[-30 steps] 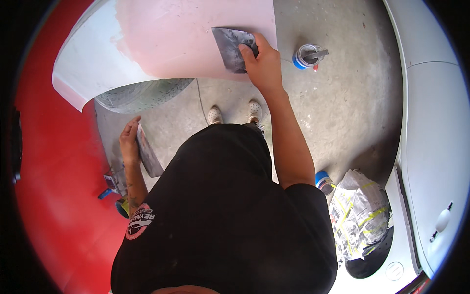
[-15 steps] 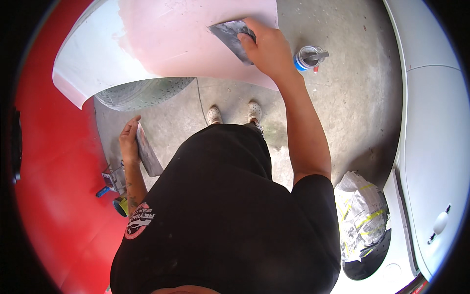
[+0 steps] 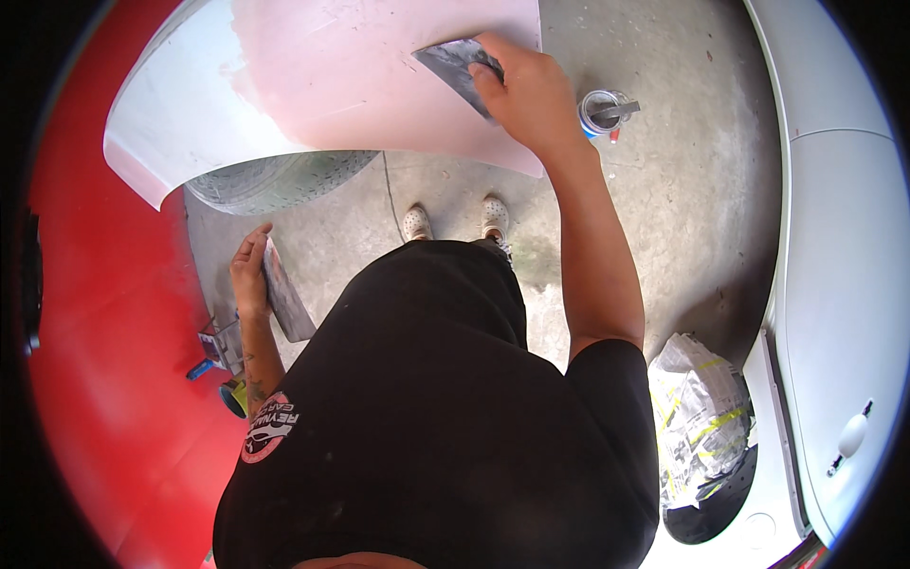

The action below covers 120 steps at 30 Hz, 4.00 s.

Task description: The person applies body filler onto a car panel using a metal spreader, mixes the filler between two metal spreaders, and smooths the applied filler across the panel.

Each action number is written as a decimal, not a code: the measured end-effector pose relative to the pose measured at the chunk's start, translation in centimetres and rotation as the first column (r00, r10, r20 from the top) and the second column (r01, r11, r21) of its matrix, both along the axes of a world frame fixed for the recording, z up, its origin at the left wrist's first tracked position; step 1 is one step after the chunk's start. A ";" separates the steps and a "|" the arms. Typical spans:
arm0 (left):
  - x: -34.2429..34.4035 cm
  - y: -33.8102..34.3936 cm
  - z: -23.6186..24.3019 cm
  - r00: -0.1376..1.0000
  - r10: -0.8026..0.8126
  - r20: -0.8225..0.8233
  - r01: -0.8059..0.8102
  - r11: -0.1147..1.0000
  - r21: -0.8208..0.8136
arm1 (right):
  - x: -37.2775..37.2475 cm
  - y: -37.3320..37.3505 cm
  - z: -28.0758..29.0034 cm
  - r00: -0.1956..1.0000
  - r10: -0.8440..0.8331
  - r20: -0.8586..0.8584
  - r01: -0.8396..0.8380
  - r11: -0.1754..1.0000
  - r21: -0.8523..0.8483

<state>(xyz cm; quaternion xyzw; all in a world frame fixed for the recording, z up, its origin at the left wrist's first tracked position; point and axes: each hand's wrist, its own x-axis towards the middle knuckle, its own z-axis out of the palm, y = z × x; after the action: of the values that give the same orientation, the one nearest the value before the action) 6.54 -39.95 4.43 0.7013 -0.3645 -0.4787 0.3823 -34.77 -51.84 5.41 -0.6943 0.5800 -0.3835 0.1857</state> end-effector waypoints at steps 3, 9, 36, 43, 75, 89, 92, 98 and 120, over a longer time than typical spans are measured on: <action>-0.4 -0.2 0.2 1.000 -0.008 0.006 0.008 1.000 -0.010 | -0.3 -0.1 0.0 1.000 0.009 -0.006 -0.009 1.000 -0.021; -0.4 -0.3 0.2 1.000 -0.028 0.001 0.028 1.000 0.008 | -0.4 -0.2 0.7 0.999 -0.037 0.012 0.034 0.979 0.202; -0.8 -0.4 0.3 1.000 0.007 -0.008 -0.007 1.000 -0.027 | 0.4 -0.5 -0.5 0.997 -0.068 -0.041 0.071 0.995 0.073; -0.9 -0.4 0.0 1.000 0.022 0.003 -0.021 0.999 -0.042 | 0.9 0.1 -1.5 0.994 -0.087 0.070 0.077 0.987 0.141; -1.0 -0.1 0.6 1.000 -0.004 0.030 0.004 1.000 -0.006 | 3.0 1.9 -2.6 0.919 -0.211 0.332 0.187 0.977 0.104; -1.0 -0.3 0.1 0.999 0.038 -0.001 -0.038 0.999 -0.030 | 1.9 1.1 -1.8 0.949 -0.139 0.282 0.102 0.984 0.144; -0.9 -0.3 0.1 0.999 0.023 -0.043 -0.024 1.000 -0.017 | 2.4 1.1 -2.2 0.972 -0.101 0.213 0.077 0.990 0.117; -0.9 -0.3 0.2 0.999 0.034 -0.034 -0.035 0.999 -0.024 | 2.8 1.1 -2.3 0.958 -0.149 0.247 0.139 0.989 0.056; -0.8 -0.3 0.2 1.000 0.011 -0.010 -0.011 1.000 -0.022 | 3.9 1.5 -2.8 0.992 -0.081 0.097 0.060 0.977 0.206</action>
<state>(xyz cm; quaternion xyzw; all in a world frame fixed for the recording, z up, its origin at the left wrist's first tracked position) 5.78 -40.28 4.62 0.6967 -0.3638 -0.4760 0.3944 -30.90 -50.33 2.61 -0.6298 0.6297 -0.3647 0.2717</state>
